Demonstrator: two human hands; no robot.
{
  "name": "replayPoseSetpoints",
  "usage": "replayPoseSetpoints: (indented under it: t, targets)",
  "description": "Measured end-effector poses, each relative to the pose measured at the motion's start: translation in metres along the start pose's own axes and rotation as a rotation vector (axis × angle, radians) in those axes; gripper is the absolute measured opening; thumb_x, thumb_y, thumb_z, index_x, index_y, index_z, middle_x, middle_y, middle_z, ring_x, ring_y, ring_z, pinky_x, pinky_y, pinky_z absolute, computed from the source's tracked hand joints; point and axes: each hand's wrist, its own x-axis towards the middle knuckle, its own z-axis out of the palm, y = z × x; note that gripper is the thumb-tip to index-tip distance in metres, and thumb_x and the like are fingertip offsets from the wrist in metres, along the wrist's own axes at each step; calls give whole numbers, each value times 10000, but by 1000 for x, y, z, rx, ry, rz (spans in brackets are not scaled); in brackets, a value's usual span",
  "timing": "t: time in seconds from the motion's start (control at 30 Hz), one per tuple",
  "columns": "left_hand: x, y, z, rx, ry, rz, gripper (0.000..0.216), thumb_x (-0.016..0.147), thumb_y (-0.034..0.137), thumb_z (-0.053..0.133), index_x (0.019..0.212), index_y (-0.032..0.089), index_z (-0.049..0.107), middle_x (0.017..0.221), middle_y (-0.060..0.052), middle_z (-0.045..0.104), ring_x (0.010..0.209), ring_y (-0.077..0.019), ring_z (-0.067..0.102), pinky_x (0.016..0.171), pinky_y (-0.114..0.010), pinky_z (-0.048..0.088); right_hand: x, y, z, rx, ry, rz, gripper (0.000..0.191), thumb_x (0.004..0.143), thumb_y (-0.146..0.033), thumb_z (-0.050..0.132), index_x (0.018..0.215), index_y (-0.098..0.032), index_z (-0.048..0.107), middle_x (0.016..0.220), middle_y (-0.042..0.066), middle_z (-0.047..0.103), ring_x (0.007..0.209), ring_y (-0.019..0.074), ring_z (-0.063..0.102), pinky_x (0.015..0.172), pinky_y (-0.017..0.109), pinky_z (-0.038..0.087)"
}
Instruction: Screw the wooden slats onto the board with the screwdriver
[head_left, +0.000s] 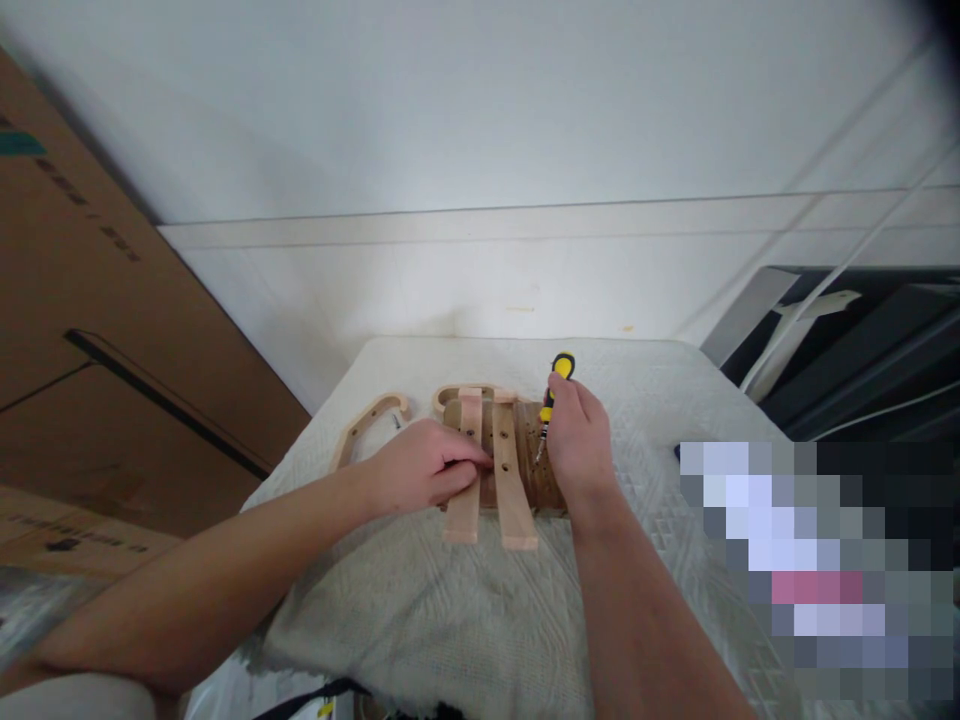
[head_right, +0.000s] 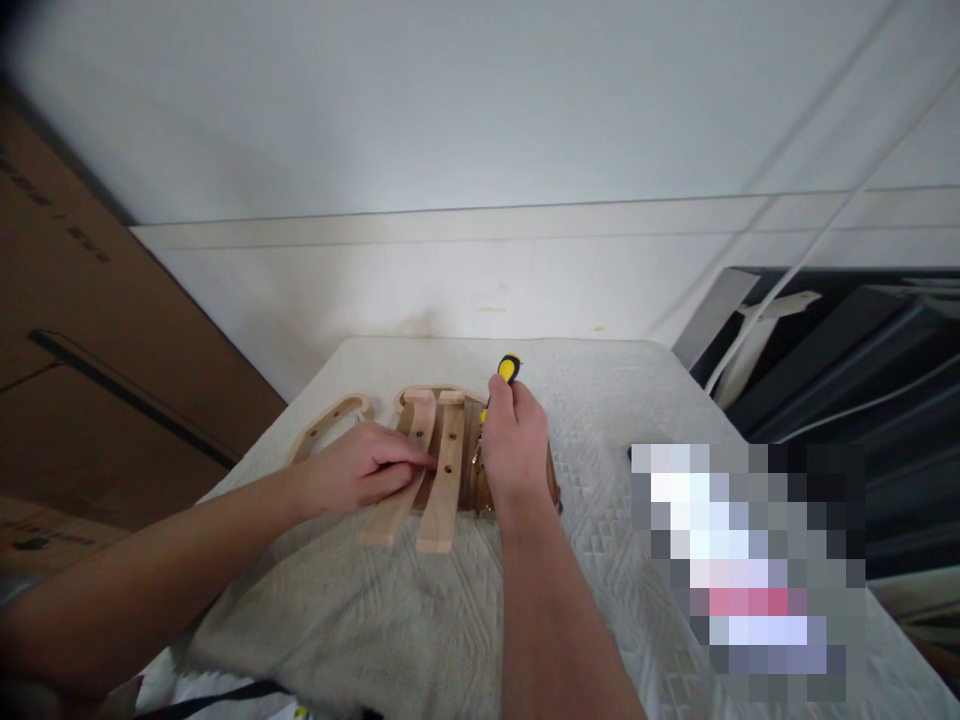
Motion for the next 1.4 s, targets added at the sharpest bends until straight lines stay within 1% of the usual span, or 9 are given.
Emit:
replayPoseSetpoints:
  t: [0.2, 0.3, 0.4, 0.57, 0.7, 0.97, 1.1, 1.23, 1.4]
  targets:
    - [-2, 1, -1, -30, 140, -143, 245, 837, 182, 469, 915, 162, 700, 687, -7, 670, 589, -108, 558, 559, -214, 371, 0, 2, 1, -21, -14, -8, 356, 849, -462, 406, 580, -229, 426, 567, -3, 480, 550, 162, 420, 517, 290, 281]
    - [-5, -1, -3, -221, 308, -263, 222, 839, 211, 420, 864, 159, 634, 617, 21, 557, 539, -101, 457, 508, -219, 322, 0, 2, 1, -38, -16, -25, 354, 847, -456, 405, 575, -231, 423, 566, 1, 484, 554, 163, 413, 522, 292, 276]
    - [-7, -2, -3, -417, 377, -280, 213, 842, 173, 363, 873, 166, 573, 620, 30, 498, 540, -98, 420, 498, -218, 317, 0, 1, 0, -49, -22, -35, 356, 847, -454, 402, 569, -233, 426, 565, 7, 491, 552, 166, 409, 519, 293, 271]
    - [-4, 5, 1, -291, 399, -167, 177, 918, 229, 429, 952, 167, 592, 787, -12, 630, 721, -114, 565, 686, -237, 450, -1, -1, 0, -65, -14, -29, 355, 847, -453, 401, 567, -236, 425, 558, 7, 487, 548, 170, 403, 511, 292, 261]
    - [0, 9, 7, -426, 397, -130, 212, 940, 271, 451, 1093, 161, 548, 969, -73, 702, 889, -145, 648, 792, -270, 494, -1, 0, 1, -78, 0, -33, 352, 851, -453, 396, 575, -237, 434, 562, 10, 489, 551, 174, 402, 512, 292, 254]
    - [7, -4, 2, -165, 235, 23, 187, 931, 220, 488, 981, 168, 660, 919, -50, 695, 886, -140, 618, 821, -266, 458, -2, -3, 0, -195, -64, -66, 389, 857, -480, 373, 558, -235, 418, 556, 20, 518, 546, 176, 422, 526, 287, 238]
    - [8, -8, 2, -278, 328, 38, 177, 920, 234, 524, 997, 176, 672, 942, -67, 688, 910, -152, 610, 840, -293, 459, -5, -9, -1, -277, -140, -43, 389, 851, -468, 385, 563, -222, 474, 568, 33, 557, 562, 184, 482, 533, 287, 255]
    - [8, -5, 5, -459, 409, 19, 139, 872, 262, 605, 921, 163, 689, 945, -73, 648, 852, -141, 594, 741, -266, 476, -5, -9, -2, -252, -82, -63, 381, 848, -446, 388, 542, -228, 450, 532, 26, 532, 544, 181, 469, 514, 283, 254]
    - [12, -1, 5, -380, 268, -18, 123, 866, 234, 609, 915, 159, 693, 807, -36, 670, 733, -116, 590, 675, -231, 452, -4, -5, 0, -211, -52, -77, 369, 842, -435, 385, 532, -235, 408, 505, 5, 471, 515, 166, 409, 502, 283, 227]
